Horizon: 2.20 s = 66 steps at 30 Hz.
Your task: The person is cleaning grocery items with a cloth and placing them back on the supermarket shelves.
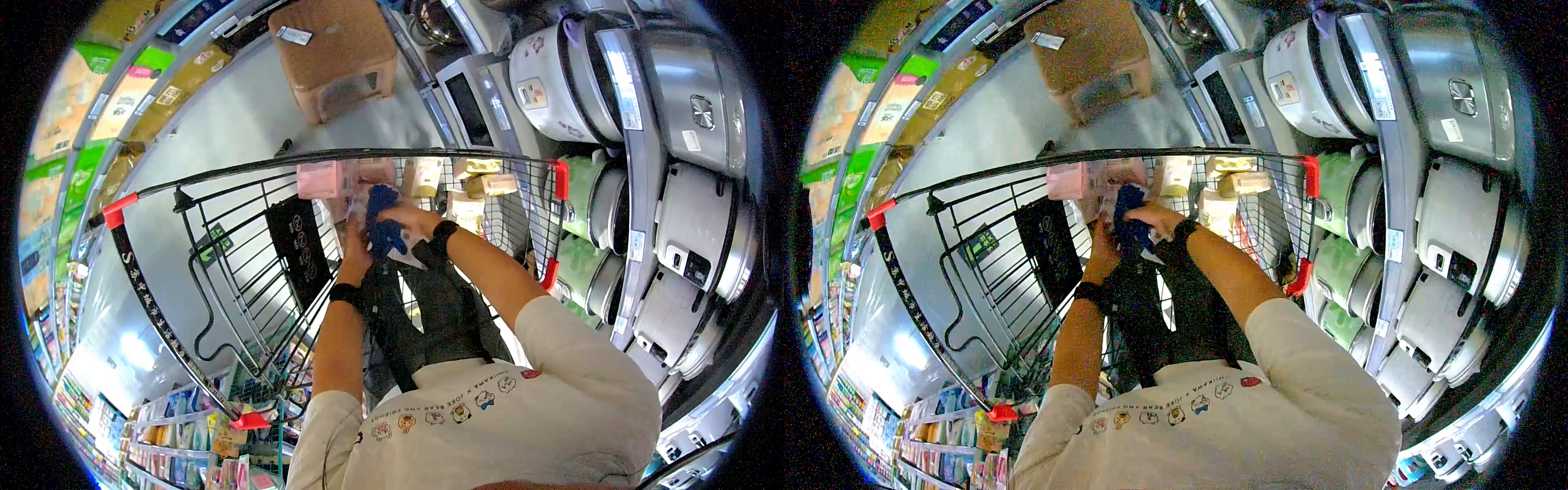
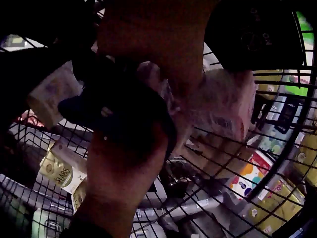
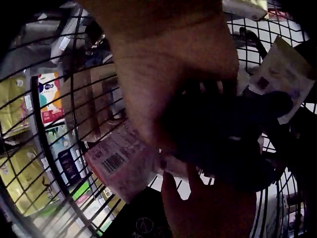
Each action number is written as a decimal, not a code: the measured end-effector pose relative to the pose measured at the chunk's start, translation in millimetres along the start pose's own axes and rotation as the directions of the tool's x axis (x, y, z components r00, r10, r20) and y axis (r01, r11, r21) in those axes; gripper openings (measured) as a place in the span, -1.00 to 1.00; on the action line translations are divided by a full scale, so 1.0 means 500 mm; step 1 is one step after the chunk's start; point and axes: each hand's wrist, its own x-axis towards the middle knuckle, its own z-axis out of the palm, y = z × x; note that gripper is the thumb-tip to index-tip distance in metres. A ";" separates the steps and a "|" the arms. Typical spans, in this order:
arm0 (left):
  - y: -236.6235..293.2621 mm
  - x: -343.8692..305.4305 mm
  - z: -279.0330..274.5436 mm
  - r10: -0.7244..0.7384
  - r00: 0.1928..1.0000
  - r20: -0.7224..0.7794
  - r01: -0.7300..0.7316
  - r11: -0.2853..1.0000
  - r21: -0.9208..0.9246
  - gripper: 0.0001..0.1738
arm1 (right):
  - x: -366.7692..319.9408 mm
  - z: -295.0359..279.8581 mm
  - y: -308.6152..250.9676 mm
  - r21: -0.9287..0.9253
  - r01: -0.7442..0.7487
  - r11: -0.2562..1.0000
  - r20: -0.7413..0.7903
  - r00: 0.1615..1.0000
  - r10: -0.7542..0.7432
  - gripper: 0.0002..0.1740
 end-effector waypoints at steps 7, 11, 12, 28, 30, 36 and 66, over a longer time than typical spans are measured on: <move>-0.058 -0.008 -0.096 0.043 0.990 0.137 -0.063 0.987 0.150 -0.49 | -0.224 0.004 -0.020 -0.029 0.350 0.936 0.222 0.916 -0.335 -0.56; -0.036 -0.127 0.016 0.126 0.972 0.198 -0.144 0.986 0.083 -0.48 | -0.329 0.010 -0.052 0.283 0.006 0.959 0.207 0.976 -0.067 -0.55; -0.036 -0.123 0.030 0.015 0.981 0.191 0.034 0.968 -0.248 -0.45 | -0.355 0.011 -0.050 0.259 0.083 0.962 0.188 0.973 -0.134 -0.55; -0.130 -0.476 0.227 0.524 0.756 0.392 -0.616 0.772 0.156 0.09 | -0.549 0.071 0.117 0.611 0.096 0.786 0.209 0.938 -0.277 -0.71; -0.157 -0.491 0.203 0.544 0.733 0.409 -0.645 0.748 0.160 0.22 | -0.609 0.124 0.112 0.651 0.067 0.756 0.211 0.941 -0.265 -0.69; -0.237 -0.629 0.144 0.537 0.686 0.491 -0.728 0.504 0.466 0.26 | -0.691 0.225 0.186 0.652 0.167 0.740 0.294 0.844 -0.449 -0.64; -1.155 -0.995 0.163 0.488 0.754 0.439 -0.593 0.793 0.137 -0.16 | -1.244 0.409 0.822 -0.751 0.598 0.280 -0.428 -0.117 -0.896 -0.61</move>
